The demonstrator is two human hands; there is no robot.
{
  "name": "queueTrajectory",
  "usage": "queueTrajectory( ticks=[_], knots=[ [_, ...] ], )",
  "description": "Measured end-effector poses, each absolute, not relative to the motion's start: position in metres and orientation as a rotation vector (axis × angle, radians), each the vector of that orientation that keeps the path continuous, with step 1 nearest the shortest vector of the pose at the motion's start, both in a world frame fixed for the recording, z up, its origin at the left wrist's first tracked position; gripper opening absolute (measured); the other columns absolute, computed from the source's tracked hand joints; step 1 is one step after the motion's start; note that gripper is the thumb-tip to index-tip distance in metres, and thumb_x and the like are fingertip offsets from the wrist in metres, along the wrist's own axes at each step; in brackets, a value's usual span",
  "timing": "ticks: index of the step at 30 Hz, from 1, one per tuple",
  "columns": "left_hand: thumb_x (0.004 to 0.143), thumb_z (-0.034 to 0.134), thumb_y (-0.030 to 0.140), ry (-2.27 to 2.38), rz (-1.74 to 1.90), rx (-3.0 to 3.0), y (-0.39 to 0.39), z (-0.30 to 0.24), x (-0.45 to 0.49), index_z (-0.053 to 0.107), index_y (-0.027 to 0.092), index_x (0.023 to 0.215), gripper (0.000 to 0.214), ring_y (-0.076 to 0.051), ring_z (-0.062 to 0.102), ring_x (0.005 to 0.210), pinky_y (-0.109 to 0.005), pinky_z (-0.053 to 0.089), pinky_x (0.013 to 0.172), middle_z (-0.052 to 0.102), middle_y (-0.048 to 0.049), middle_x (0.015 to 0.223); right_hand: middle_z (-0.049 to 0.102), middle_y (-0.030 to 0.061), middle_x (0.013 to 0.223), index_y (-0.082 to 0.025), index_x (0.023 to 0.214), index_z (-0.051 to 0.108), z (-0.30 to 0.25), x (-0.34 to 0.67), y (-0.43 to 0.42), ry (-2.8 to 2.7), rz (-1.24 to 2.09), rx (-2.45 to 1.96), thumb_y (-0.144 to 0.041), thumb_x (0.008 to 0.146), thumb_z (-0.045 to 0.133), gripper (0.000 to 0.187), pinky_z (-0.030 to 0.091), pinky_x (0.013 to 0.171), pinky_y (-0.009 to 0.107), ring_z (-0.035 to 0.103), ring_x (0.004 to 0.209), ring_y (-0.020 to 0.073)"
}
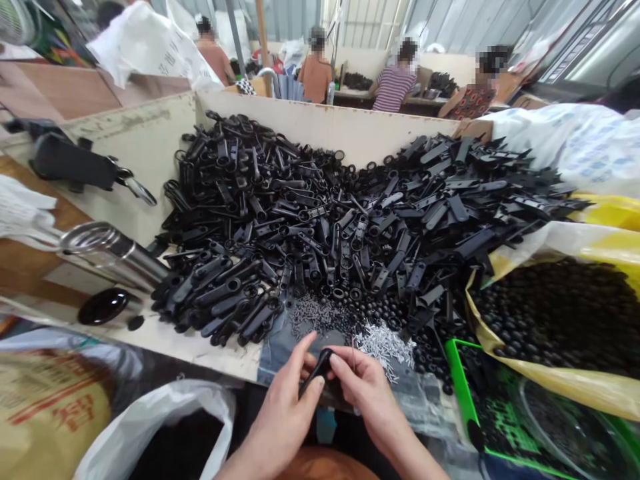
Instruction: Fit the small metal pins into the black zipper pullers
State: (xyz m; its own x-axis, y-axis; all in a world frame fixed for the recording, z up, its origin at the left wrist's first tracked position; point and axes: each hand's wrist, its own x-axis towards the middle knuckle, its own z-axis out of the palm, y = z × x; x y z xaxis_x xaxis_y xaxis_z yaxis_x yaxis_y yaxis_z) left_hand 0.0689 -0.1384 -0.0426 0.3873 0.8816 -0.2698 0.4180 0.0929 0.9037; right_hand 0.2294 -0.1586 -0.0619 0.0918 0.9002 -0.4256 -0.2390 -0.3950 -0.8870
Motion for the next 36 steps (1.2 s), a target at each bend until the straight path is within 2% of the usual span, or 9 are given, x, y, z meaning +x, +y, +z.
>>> queueTrajectory(
  ticks=[2,4,6,8,12,16,22,28,36],
  knots=[
    [0.091,0.052,0.03,1.122,0.477,1.279,-0.134,-0.041,0.069,0.046,0.016,0.14,0.051,-0.022,0.062,0.084,-0.037,0.049,0.083,0.066,-0.005,0.091,0.065,0.0012,0.065,-0.016,0.101,0.08,-0.063,0.233,-0.158,-0.781,1.472,-1.424,-0.07,0.075,0.077,0.06,0.03,0.042,0.018,0.04,0.046,0.0068],
    [0.091,0.054,0.037,1.052,0.451,1.114,-0.132,-0.038,0.07,0.049,0.014,0.129,0.045,-0.018,0.058,0.068,-0.033,0.047,0.072,0.062,0.0006,0.073,0.071,0.0048,0.072,-0.017,0.102,0.081,-0.062,0.237,-0.157,-0.936,1.398,-1.439,-0.068,0.081,0.073,0.056,0.044,0.052,0.023,0.056,0.056,0.0131],
    [0.09,0.056,0.047,1.04,0.466,0.959,-0.133,-0.036,0.071,0.049,0.014,0.121,0.046,-0.015,0.053,0.057,-0.03,0.043,0.064,0.06,0.0032,0.064,0.076,0.0078,0.083,-0.018,0.112,0.079,-0.06,0.24,-0.156,-1.076,1.303,-1.463,-0.064,0.087,0.068,0.054,0.053,0.068,0.031,0.066,0.072,0.0201],
    [0.088,0.059,0.053,1.027,0.484,0.815,-0.136,-0.034,0.072,0.05,0.015,0.115,0.047,-0.013,0.05,0.054,-0.027,0.039,0.061,0.061,0.0036,0.062,0.077,0.009,0.091,-0.019,0.121,0.076,-0.059,0.241,-0.155,-1.183,1.224,-1.482,-0.06,0.092,0.064,0.052,0.054,0.078,0.035,0.07,0.081,0.0238],
    [0.089,0.063,0.049,0.943,0.463,0.679,-0.136,-0.032,0.068,0.054,0.016,0.106,0.037,-0.01,0.051,0.055,-0.025,0.038,0.062,0.064,0.0022,0.065,0.073,0.0077,0.086,-0.019,0.114,0.079,-0.058,0.241,-0.153,-1.374,1.117,-1.501,-0.051,0.1,0.054,0.043,0.052,0.074,0.033,0.07,0.081,0.0235],
    [0.09,0.06,0.045,0.935,0.397,0.627,-0.134,-0.032,0.065,0.053,0.016,0.113,0.038,-0.011,0.054,0.051,-0.025,0.039,0.058,0.068,-0.0004,0.069,0.066,0.0046,0.079,-0.018,0.112,0.079,-0.053,0.244,-0.152,-1.498,1.072,-1.512,-0.044,0.103,0.049,0.041,0.05,0.071,0.03,0.065,0.075,0.0197],
    [0.083,0.068,0.046,0.957,0.409,0.483,-0.141,-0.042,0.065,0.031,0.013,0.142,0.077,-0.009,0.042,0.045,-0.024,0.027,0.049,0.065,0.0035,0.064,0.064,0.0049,0.086,-0.018,0.119,0.074,-0.049,0.25,-0.152,-1.763,1.056,-1.435,-0.034,0.104,0.051,0.032,0.05,0.075,0.03,0.064,0.081,0.0198],
    [0.068,0.08,0.055,1.02,0.42,0.418,-0.145,-0.041,0.069,0.022,0.012,0.147,0.106,-0.008,0.037,0.048,-0.024,0.023,0.052,0.063,0.0062,0.062,0.065,0.0096,0.099,-0.015,0.131,0.065,-0.053,0.25,-0.155,-1.919,0.962,-1.394,-0.026,0.108,0.043,0.034,0.053,0.081,0.033,0.065,0.091,0.0221],
    [0.066,0.076,0.056,1.041,0.359,0.47,-0.138,-0.034,0.071,0.033,0.009,0.136,0.095,-0.008,0.036,0.046,-0.026,0.02,0.05,0.065,0.003,0.059,0.065,0.0099,0.101,-0.019,0.134,0.062,-0.065,0.253,-0.158,-2.083,0.834,-1.432,-0.025,0.109,0.04,0.034,0.058,0.08,0.034,0.067,0.092,0.0228]
  ],
)
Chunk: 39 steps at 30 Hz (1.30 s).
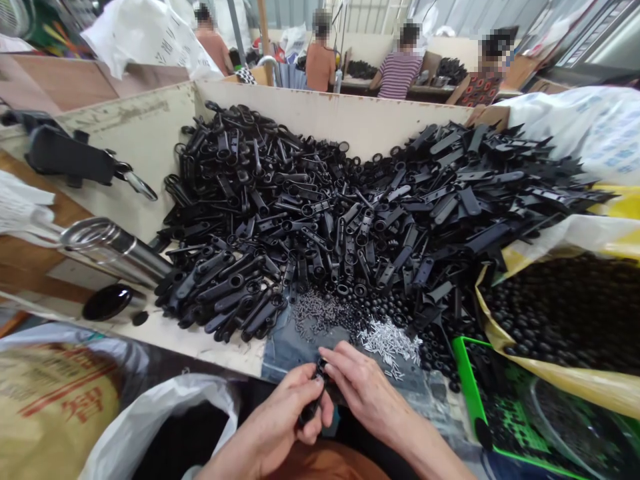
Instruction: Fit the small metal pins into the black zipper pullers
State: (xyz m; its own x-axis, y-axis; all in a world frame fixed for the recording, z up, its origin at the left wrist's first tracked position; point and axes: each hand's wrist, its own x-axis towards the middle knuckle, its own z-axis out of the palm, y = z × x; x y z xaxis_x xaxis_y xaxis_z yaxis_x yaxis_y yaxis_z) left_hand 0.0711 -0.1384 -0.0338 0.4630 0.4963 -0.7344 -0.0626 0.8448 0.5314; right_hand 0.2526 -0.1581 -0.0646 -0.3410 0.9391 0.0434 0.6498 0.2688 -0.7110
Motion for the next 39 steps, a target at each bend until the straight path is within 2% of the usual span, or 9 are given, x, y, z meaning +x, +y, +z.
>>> queueTrajectory(
  ticks=[7,10,12,15,18,20,25,32,39],
  knots=[
    [0.07,0.075,0.057,1.013,0.372,0.494,-0.144,-0.045,0.067,0.041,0.008,0.132,0.085,-0.007,0.034,0.044,-0.024,0.022,0.049,0.067,0.0007,0.062,0.065,0.0112,0.107,-0.02,0.137,0.06,-0.069,0.251,-0.158,-2.054,0.85,-1.416,-0.026,0.108,0.041,0.035,0.057,0.089,0.037,0.066,0.102,0.0239],
    [0.071,0.075,0.063,1.111,0.466,0.535,-0.146,-0.051,0.063,0.044,0.012,0.135,0.087,-0.009,0.039,0.046,-0.023,0.025,0.049,0.064,0.0032,0.061,0.065,0.0074,0.105,-0.024,0.135,0.062,-0.059,0.253,-0.155,-1.926,0.963,-1.484,-0.032,0.106,0.049,0.033,0.056,0.085,0.033,0.067,0.095,0.0211],
    [0.074,0.077,0.059,1.26,0.611,0.708,-0.143,-0.053,0.059,0.055,0.017,0.129,0.072,-0.014,0.053,0.056,-0.024,0.033,0.052,0.068,0.0003,0.07,0.066,0.0056,0.1,-0.024,0.133,0.063,-0.054,0.257,-0.154,-1.803,0.972,-1.558,-0.034,0.105,0.05,0.032,0.056,0.08,0.032,0.067,0.087,0.0199],
    [0.08,0.076,0.042,1.516,0.751,1.193,-0.13,-0.051,0.054,0.069,0.024,0.103,0.029,-0.024,0.068,0.086,-0.028,0.045,0.072,0.077,-0.0056,0.093,0.069,0.0061,0.094,-0.021,0.119,0.067,-0.055,0.264,-0.153,-1.652,0.879,-1.648,-0.034,0.103,0.05,0.027,0.054,0.077,0.033,0.067,0.084,0.0216],
    [0.086,0.067,0.032,1.607,0.617,1.578,-0.117,-0.048,0.057,0.071,0.027,0.088,0.006,-0.027,0.07,0.077,-0.032,0.043,0.07,0.077,-0.0045,0.079,0.071,0.0062,0.092,-0.021,0.105,0.068,-0.058,0.267,-0.15,-1.617,0.831,-1.684,-0.03,0.1,0.051,0.019,0.053,0.076,0.033,0.068,0.082,0.0224],
    [0.086,0.065,0.027,1.599,0.538,1.72,-0.111,-0.049,0.064,0.073,0.029,0.087,0.008,-0.029,0.071,0.069,-0.032,0.04,0.066,0.077,-0.0055,0.072,0.07,0.0055,0.09,-0.022,0.099,0.066,-0.057,0.264,-0.145,-1.65,0.801,-1.688,-0.027,0.1,0.05,0.017,0.051,0.074,0.033,0.067,0.082,0.0222],
    [0.088,0.063,0.026,1.593,0.485,1.862,-0.104,-0.055,0.086,0.075,0.029,0.092,0.012,-0.032,0.073,0.073,-0.033,0.037,0.065,0.078,-0.0104,0.076,0.065,0.0045,0.089,-0.022,0.091,0.063,-0.053,0.259,-0.129,-1.709,0.693,-1.712,-0.019,0.101,0.048,0.018,0.048,0.073,0.032,0.065,0.082,0.0216],
    [0.083,0.062,0.015,1.6,0.46,1.894,-0.094,-0.057,0.096,0.073,0.026,0.082,0.015,-0.03,0.068,0.063,-0.031,0.031,0.061,0.072,-0.0089,0.066,0.064,0.0026,0.085,-0.02,0.086,0.064,-0.055,0.257,-0.117,-1.785,0.703,-1.742,-0.01,0.097,0.058,0.016,0.045,0.069,0.03,0.064,0.077,0.0197],
    [0.088,0.067,0.038,1.468,0.74,1.539,-0.1,-0.052,0.069,0.074,0.022,0.083,0.018,-0.024,0.067,0.076,-0.028,0.046,0.071,0.076,-0.0036,0.078,0.066,0.0037,0.092,-0.021,0.089,0.069,-0.061,0.247,-0.111,-1.894,0.666,-1.755,-0.008,0.095,0.062,0.015,0.047,0.071,0.028,0.067,0.081,0.0197]
  ],
)
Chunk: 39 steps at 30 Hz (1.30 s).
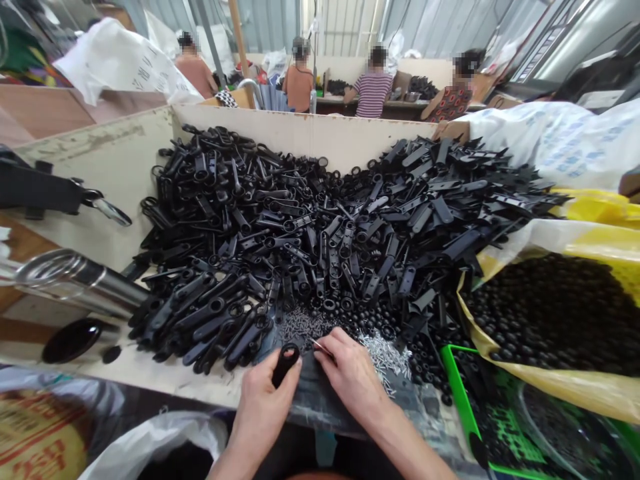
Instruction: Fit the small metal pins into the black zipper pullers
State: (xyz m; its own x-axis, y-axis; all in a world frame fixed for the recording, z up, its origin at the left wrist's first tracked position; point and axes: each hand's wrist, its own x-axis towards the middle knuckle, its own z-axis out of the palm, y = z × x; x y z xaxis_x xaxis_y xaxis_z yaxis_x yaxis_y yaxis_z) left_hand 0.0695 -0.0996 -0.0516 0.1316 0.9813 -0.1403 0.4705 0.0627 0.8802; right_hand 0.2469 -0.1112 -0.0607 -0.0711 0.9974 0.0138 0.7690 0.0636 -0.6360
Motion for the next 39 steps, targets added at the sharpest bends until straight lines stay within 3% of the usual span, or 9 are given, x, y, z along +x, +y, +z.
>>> queueTrajectory(
  ticks=[2,4,7,10,21,39],
  knots=[
    [0.084,0.072,0.041,1.455,0.826,1.368,-0.101,-0.05,0.065,0.074,0.02,0.082,0.022,-0.022,0.064,0.077,-0.027,0.047,0.073,0.074,-0.0028,0.079,0.066,0.0046,0.094,-0.021,0.092,0.07,-0.064,0.243,-0.11,-1.902,0.649,-1.766,-0.009,0.096,0.059,0.017,0.047,0.069,0.027,0.067,0.079,0.0195],
    [0.08,0.076,0.046,1.44,0.849,1.197,-0.104,-0.048,0.065,0.071,0.018,0.078,0.029,-0.016,0.057,0.065,-0.024,0.045,0.063,0.067,-0.0003,0.069,0.066,0.0051,0.095,-0.021,0.092,0.07,-0.064,0.242,-0.11,-1.899,0.632,-1.768,-0.011,0.098,0.054,0.02,0.047,0.067,0.027,0.067,0.075,0.0182],
    [0.074,0.08,0.058,1.361,0.831,0.927,-0.111,-0.044,0.072,0.064,0.018,0.076,0.043,-0.007,0.033,0.045,-0.019,0.027,0.044,0.044,0.0083,0.052,0.066,0.0039,0.091,-0.021,0.093,0.071,-0.055,0.243,-0.114,-1.799,0.692,-1.701,-0.016,0.102,0.051,0.022,0.047,0.07,0.026,0.065,0.077,0.0171],
    [0.071,0.08,0.062,1.274,0.817,0.852,-0.117,-0.041,0.08,0.064,0.017,0.078,0.049,-0.004,0.021,0.042,-0.018,0.016,0.04,0.032,0.0125,0.046,0.064,0.0013,0.083,-0.022,0.092,0.073,-0.04,0.247,-0.122,-1.593,0.901,-1.539,-0.026,0.102,0.055,0.021,0.045,0.067,0.025,0.062,0.076,0.0168],
    [0.071,0.082,0.054,1.219,0.775,0.828,-0.127,-0.042,0.083,0.066,0.016,0.077,0.042,-0.003,0.024,0.04,-0.018,0.013,0.038,0.04,0.0095,0.049,0.06,0.0011,0.076,-0.022,0.088,0.078,-0.036,0.249,-0.14,-1.536,1.035,-1.405,-0.04,0.099,0.06,0.027,0.042,0.066,0.027,0.058,0.073,0.0176],
    [0.076,0.078,0.056,1.211,0.692,0.895,-0.129,-0.045,0.084,0.067,0.016,0.082,0.042,-0.003,0.024,0.04,-0.016,0.017,0.038,0.041,0.0097,0.052,0.056,-0.0002,0.073,-0.023,0.087,0.08,-0.039,0.255,-0.15,-1.44,1.089,-1.413,-0.043,0.097,0.063,0.028,0.04,0.065,0.026,0.053,0.07,0.0169]
  ],
)
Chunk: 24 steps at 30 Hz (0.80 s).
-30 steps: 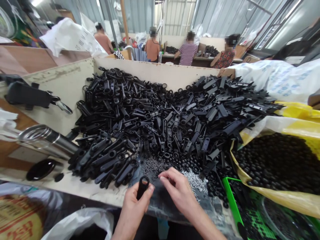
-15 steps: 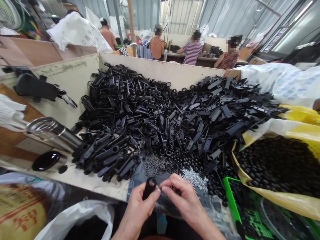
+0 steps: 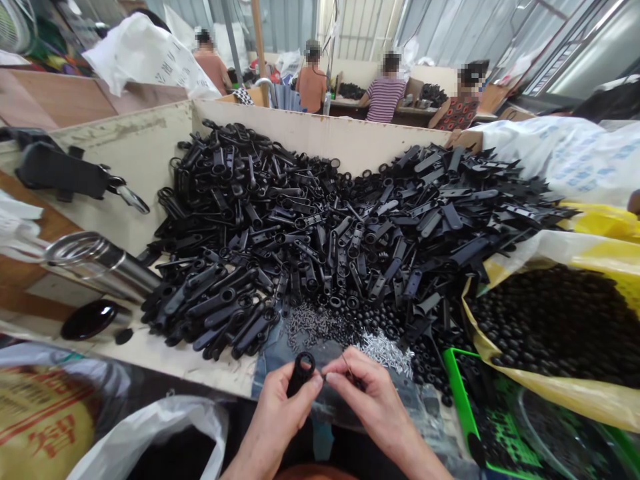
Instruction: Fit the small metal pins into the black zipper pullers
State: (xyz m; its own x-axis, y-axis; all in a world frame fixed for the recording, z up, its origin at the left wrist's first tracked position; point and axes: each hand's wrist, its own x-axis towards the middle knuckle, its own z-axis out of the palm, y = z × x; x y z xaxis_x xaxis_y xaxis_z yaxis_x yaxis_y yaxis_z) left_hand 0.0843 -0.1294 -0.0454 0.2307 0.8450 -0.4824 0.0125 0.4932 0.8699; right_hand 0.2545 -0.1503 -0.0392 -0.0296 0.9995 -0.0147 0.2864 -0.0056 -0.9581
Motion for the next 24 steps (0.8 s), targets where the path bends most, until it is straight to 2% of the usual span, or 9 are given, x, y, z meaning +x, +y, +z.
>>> queueTrajectory(
  ticks=[10,17,24],
  knots=[
    [0.072,0.078,0.063,1.169,0.685,0.825,-0.131,-0.049,0.088,0.063,0.017,0.083,0.05,-0.003,0.021,0.039,-0.016,0.015,0.036,0.035,0.0131,0.049,0.058,-0.0001,0.074,-0.023,0.087,0.08,-0.042,0.256,-0.152,-1.427,1.094,-1.385,-0.038,0.097,0.064,0.024,0.039,0.065,0.026,0.053,0.071,0.0164],
    [0.073,0.083,0.054,1.047,0.678,0.647,-0.133,-0.045,0.089,0.065,0.017,0.082,0.043,-0.002,0.016,0.038,-0.017,0.012,0.038,0.035,0.0144,0.044,0.058,-0.0001,0.073,-0.024,0.087,0.08,-0.04,0.256,-0.154,-1.415,1.088,-1.386,-0.039,0.096,0.065,0.023,0.039,0.066,0.026,0.054,0.071,0.0163],
    [0.063,0.09,0.045,0.953,0.636,0.397,-0.131,-0.043,0.096,0.062,0.018,0.077,0.042,0.0,0.017,0.033,-0.018,0.014,0.04,0.037,0.015,0.036,0.062,-0.0002,0.073,-0.022,0.091,0.079,-0.054,0.248,-0.164,-1.056,1.223,-1.411,-0.05,0.09,0.071,0.029,0.04,0.057,0.024,0.051,0.061,0.0136]
  ],
)
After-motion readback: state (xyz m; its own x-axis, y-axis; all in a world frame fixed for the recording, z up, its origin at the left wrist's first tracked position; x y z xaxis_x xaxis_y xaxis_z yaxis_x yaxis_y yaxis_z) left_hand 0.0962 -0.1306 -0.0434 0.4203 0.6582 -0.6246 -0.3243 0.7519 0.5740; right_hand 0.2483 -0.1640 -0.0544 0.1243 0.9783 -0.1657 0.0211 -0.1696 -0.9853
